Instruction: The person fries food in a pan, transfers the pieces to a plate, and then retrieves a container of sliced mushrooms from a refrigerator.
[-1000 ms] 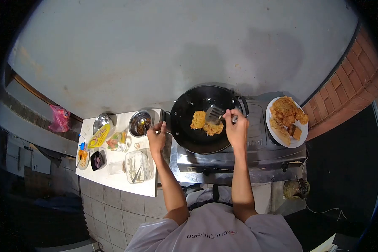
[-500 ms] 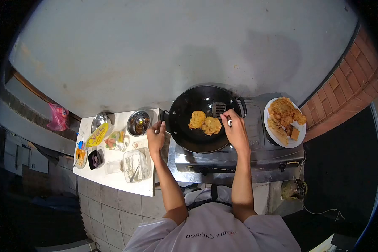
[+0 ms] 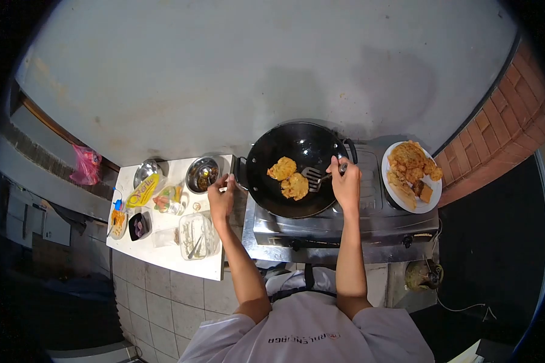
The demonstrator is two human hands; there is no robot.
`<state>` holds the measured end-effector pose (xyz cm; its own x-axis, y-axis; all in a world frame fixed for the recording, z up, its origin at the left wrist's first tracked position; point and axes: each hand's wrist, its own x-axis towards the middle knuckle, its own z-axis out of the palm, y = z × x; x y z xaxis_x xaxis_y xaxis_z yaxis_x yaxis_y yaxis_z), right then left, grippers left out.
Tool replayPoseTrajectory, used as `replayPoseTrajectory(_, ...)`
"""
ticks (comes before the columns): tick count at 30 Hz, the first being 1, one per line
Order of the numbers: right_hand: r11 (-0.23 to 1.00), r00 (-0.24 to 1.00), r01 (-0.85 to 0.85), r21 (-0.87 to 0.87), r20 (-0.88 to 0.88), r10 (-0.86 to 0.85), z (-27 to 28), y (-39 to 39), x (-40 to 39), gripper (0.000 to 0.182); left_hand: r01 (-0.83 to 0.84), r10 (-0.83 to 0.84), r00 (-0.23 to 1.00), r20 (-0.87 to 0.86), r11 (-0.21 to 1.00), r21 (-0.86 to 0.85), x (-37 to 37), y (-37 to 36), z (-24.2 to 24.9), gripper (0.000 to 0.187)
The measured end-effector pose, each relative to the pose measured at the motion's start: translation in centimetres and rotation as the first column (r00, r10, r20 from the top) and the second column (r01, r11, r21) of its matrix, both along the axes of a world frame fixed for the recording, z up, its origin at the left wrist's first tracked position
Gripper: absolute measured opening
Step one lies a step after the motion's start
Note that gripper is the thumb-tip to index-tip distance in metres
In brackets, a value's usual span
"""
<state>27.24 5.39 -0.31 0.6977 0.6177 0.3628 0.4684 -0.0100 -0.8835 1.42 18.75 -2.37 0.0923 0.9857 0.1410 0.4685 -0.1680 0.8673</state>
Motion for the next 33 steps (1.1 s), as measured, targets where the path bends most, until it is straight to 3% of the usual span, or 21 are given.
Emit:
replayPoseTrajectory(6,0.998,0.997,-0.049,-0.033,-0.069,0.047,-0.3,-0.9,0.8,0.028,-0.003,0.005,1.0,-0.03,0.999,0.048,-0.3,0.0,-0.8,0.046)
replayPoseTrajectory(11,0.992,0.964,-0.107,0.07,-0.238,0.12,-0.1,-1.0,0.6,0.029,-0.013,0.013,1.0,-0.01,0.999,0.035,0.2,-0.7,0.3,0.046)
replayPoseTrajectory(15,0.989,0.963,-0.147,0.009,-0.227,0.145,-1.2,-0.6,0.5,0.029,-0.024,0.023,0.999,-0.043,0.999,-0.026,0.2,-0.7,0.4,0.039)
replayPoseTrajectory(18,0.975,0.968,-0.188,0.115,-0.148,0.204,-2.3,0.1,0.3,0.032,0.012,-0.012,1.0,-0.001,0.998,0.056,-0.2,-0.2,-0.5,0.045)
replayPoseTrajectory(24,0.963,0.892,-0.183,0.196,-0.38,0.246,-2.9,0.6,-0.3,0.031,0.005,-0.006,1.0,0.013,0.999,0.054,-0.4,-0.3,-0.4,0.046)
replayPoseTrajectory(26,0.971,0.82,-0.137,0.196,-0.528,0.222,-2.0,0.4,-0.7,0.031,-0.005,0.005,1.0,0.026,1.0,0.018,-0.4,-0.5,0.0,0.045)
replayPoseTrajectory(33,0.966,0.904,-0.134,0.22,-0.371,0.21,-1.6,0.6,-1.5,0.031,-0.014,0.015,1.0,-0.018,0.998,0.056,-0.7,-0.5,-0.1,0.044)
